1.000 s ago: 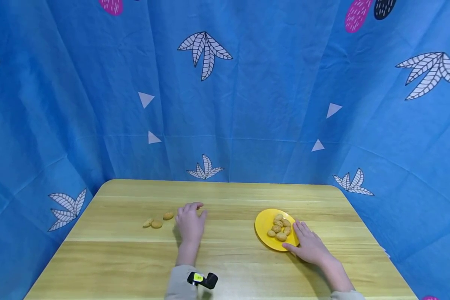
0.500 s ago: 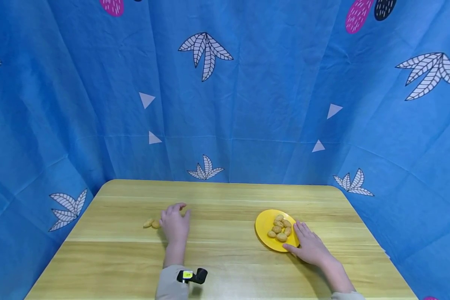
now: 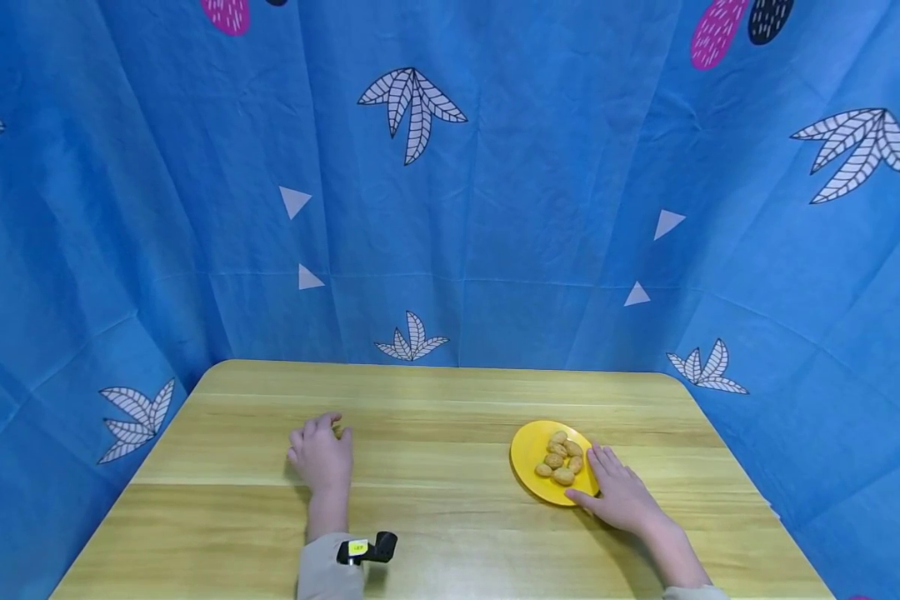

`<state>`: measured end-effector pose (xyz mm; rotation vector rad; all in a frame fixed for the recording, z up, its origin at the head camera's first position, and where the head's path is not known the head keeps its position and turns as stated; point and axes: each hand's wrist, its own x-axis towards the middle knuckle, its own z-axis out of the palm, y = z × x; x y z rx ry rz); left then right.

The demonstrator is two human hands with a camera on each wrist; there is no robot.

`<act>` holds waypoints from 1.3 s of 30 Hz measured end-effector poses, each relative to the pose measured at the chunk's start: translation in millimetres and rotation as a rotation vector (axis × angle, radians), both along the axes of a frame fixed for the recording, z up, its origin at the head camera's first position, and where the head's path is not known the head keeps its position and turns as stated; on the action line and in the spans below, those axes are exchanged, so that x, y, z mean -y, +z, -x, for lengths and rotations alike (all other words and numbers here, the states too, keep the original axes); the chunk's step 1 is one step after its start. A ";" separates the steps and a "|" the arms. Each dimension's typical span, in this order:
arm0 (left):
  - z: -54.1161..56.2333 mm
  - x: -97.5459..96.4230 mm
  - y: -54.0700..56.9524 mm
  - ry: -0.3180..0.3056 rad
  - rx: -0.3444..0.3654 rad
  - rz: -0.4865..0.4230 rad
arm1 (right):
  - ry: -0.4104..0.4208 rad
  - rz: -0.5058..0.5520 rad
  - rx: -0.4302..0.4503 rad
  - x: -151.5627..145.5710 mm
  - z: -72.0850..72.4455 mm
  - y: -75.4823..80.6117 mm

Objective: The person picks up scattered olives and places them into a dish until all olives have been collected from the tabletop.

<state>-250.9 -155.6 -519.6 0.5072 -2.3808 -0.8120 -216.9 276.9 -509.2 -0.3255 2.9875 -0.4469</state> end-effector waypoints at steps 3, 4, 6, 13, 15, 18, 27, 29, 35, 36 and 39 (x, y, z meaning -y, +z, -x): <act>-0.2 2.4 -0.9 -0.004 0.019 0.013 | -0.003 0.002 -0.002 -0.6 -0.1 -1.0; -0.3 2.9 -0.9 -0.005 0.027 0.015 | -0.003 0.003 -0.002 -0.7 0.0 -1.2; -0.5 3.5 -0.6 -0.009 0.043 0.016 | -0.002 0.005 -0.001 -0.7 0.1 -1.3; 1.7 5.3 0.0 -0.037 0.128 0.026 | 0.004 0.005 0.003 -0.8 0.3 -0.8; 2.4 5.5 -0.7 -0.044 0.149 0.029 | 0.004 0.005 0.002 -1.0 0.1 -0.8; 2.9 5.5 -1.7 -0.046 0.161 0.032 | 0.005 0.002 -0.001 -1.1 0.0 -0.6; 5.2 4.6 -4.4 -0.023 0.146 0.043 | 0.004 0.012 0.002 -0.4 -0.6 1.6; 6.1 4.2 -5.1 -0.021 0.145 0.044 | 0.005 0.013 0.002 -0.3 -0.4 1.7; 7.4 3.3 -6.3 -0.013 0.137 0.043 | 0.004 0.009 0.008 -0.1 -0.2 1.2; 7.3 3.1 -6.4 -0.014 0.137 0.043 | 0.004 0.010 0.008 0.0 -0.2 1.4; 7.5 2.8 -6.7 -0.016 0.137 0.039 | 0.003 0.012 0.006 -0.1 -0.5 2.0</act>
